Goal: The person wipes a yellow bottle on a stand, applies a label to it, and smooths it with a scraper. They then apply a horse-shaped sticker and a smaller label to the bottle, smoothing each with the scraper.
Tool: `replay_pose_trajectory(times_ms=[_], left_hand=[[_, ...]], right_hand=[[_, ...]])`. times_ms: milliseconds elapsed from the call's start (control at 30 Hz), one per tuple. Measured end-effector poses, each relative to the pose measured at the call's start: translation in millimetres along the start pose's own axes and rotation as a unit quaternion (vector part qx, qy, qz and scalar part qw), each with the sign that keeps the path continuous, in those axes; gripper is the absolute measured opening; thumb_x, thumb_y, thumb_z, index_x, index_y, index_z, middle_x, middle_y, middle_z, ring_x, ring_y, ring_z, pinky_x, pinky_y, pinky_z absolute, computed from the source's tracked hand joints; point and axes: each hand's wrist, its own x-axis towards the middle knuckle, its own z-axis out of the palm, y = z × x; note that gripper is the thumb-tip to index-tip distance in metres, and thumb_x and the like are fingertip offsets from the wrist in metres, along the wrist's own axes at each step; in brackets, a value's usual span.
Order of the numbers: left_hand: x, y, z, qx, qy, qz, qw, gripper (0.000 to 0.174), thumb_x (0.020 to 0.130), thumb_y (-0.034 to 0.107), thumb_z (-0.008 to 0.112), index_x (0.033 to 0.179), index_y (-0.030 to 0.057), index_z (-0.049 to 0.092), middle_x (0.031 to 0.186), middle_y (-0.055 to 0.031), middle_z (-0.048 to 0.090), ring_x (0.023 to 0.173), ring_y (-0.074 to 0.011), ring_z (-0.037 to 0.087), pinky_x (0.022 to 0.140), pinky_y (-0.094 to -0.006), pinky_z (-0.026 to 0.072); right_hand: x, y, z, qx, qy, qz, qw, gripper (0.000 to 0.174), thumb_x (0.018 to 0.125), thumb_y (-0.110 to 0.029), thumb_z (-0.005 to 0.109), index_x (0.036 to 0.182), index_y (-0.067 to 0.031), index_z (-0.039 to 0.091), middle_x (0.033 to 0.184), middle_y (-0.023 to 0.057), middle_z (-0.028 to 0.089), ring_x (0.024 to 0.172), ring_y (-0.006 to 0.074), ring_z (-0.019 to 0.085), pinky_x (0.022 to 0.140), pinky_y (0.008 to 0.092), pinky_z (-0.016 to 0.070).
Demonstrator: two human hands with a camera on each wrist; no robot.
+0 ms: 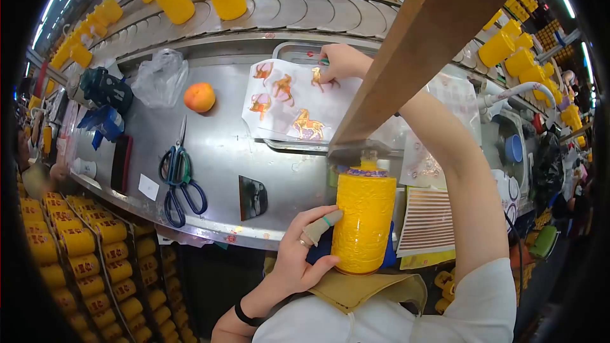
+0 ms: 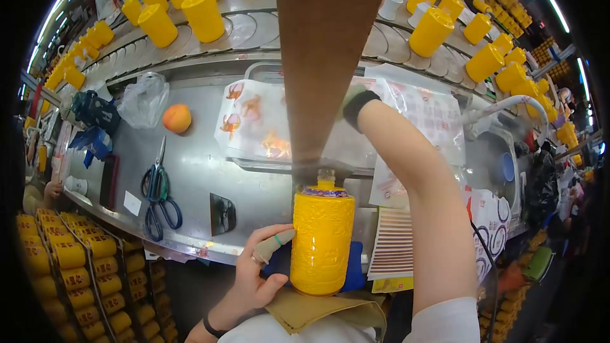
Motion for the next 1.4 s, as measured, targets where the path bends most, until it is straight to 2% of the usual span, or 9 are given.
replay_pose_trajectory(times_ms=[267,333,467,633,767,1033,1167,1233,1400], left_hand=[[-1,6,6,-0.024,0.016,-0.045,0.999,0.051,0.092,0.02,0.069,0.138,-0.0015,0.059,0.141,-0.0208,0.055,0.129,-0.0376,0.056,0.109,-0.042,0.043],[0,7,9,0.001,0.025,-0.046,0.999,0.053,0.09,0.012,0.07,0.14,-0.0013,0.057,0.143,-0.0228,0.054,0.132,-0.0372,0.054,0.11,-0.0421,0.0431],[-2,2,20,-0.107,0.035,-0.112,0.987,0.063,0.095,0.005,0.065,0.152,-0.0049,0.039,0.154,-0.0217,0.045,0.142,-0.0314,0.047,0.116,-0.0425,0.0398],[14,8,32,-0.214,0.015,-0.168,0.962,0.072,0.1,0.004,0.061,0.159,-0.0067,0.021,0.158,-0.0223,0.039,0.146,-0.029,0.042,0.121,-0.0417,0.0329],[25,17,29,-0.254,-0.019,-0.17,0.952,0.071,0.102,0.002,0.057,0.16,-0.0063,0.017,0.159,-0.0202,0.037,0.147,-0.0262,0.041,0.121,-0.0399,0.0322],[29,17,29,-0.348,0.021,-0.221,0.911,0.068,0.103,0.002,0.055,0.16,-0.0067,0.017,0.157,-0.0184,0.039,0.145,-0.0241,0.042,0.119,-0.0384,0.0339],[32,22,39,-0.212,0.002,-0.151,0.966,0.073,0.101,0.007,0.062,0.16,-0.0034,0.02,0.152,-0.0173,0.045,0.14,-0.0227,0.047,0.116,-0.0375,0.0376],[33,24,39,-0.229,-0.002,-0.168,0.959,0.068,0.101,0.006,0.056,0.161,0.0003,0.023,0.157,-0.0147,0.041,0.145,-0.0247,0.041,0.12,-0.0409,0.0336],[35,23,37,-0.284,0.025,-0.21,0.935,0.067,0.103,0.007,0.055,0.161,0.0016,0.023,0.159,-0.0151,0.04,0.146,-0.0254,0.041,0.12,-0.0409,0.0323]], right_hand=[[-3,-4,-10,0.066,-0.018,0.06,0.996,0.029,0.086,-0.021,0.075,0.101,0.0018,0.066,0.09,0.0151,0.075,0.084,0.0162,0.074,0.068,0.0313,0.0566],[3,29,18,-0.133,0.329,-0.105,0.929,0.029,0.089,-0.021,0.077,0.101,0.0026,0.066,0.095,0.0141,0.075,0.091,0.0163,0.074,0.072,0.0305,0.0566],[-109,2,-23,0.043,0.275,-0.135,0.951,0.023,0.095,-0.027,0.065,0.102,-0.0057,0.071,0.104,0.0181,0.069,0.1,0.0398,0.064,0.085,0.0483,0.0514],[-262,-53,-44,-0.057,0.32,-0.153,0.933,0.007,0.092,-0.005,0.067,0.096,-0.0009,0.063,0.088,0.0143,0.061,0.087,0.0333,0.061,0.079,0.0405,0.0471],[-342,-106,-51,0.003,0.196,-0.124,0.973,0.009,0.09,-0.004,0.068,0.096,-0.0013,0.062,0.09,0.0131,0.06,0.088,0.0334,0.06,0.077,0.0398,0.047],[-325,-108,4,0.028,0.107,-0.131,0.985,0.017,0.086,-0.011,0.072,0.1,-0.0052,0.063,0.099,0.0142,0.06,0.099,0.0353,0.06,0.082,0.0447,0.0497],[-320,-102,15,0.062,0.122,-0.114,0.984,0.022,0.087,-0.013,0.072,0.105,-0.0048,0.062,0.101,0.0157,0.061,0.098,0.0368,0.06,0.083,0.0446,0.05],[-317,-97,25,0.112,0.244,-0.075,0.96,0.026,0.091,-0.016,0.072,0.11,-0.0037,0.061,0.097,0.013,0.061,0.094,0.0297,0.061,0.085,0.039,0.0502],[-330,-77,67,0.434,0.212,0.033,0.875,0.022,0.1,-0.017,0.068,0.112,-0.003,0.056,0.096,0.0013,0.053,0.094,0.0099,0.052,0.085,0.0275,0.0461]])
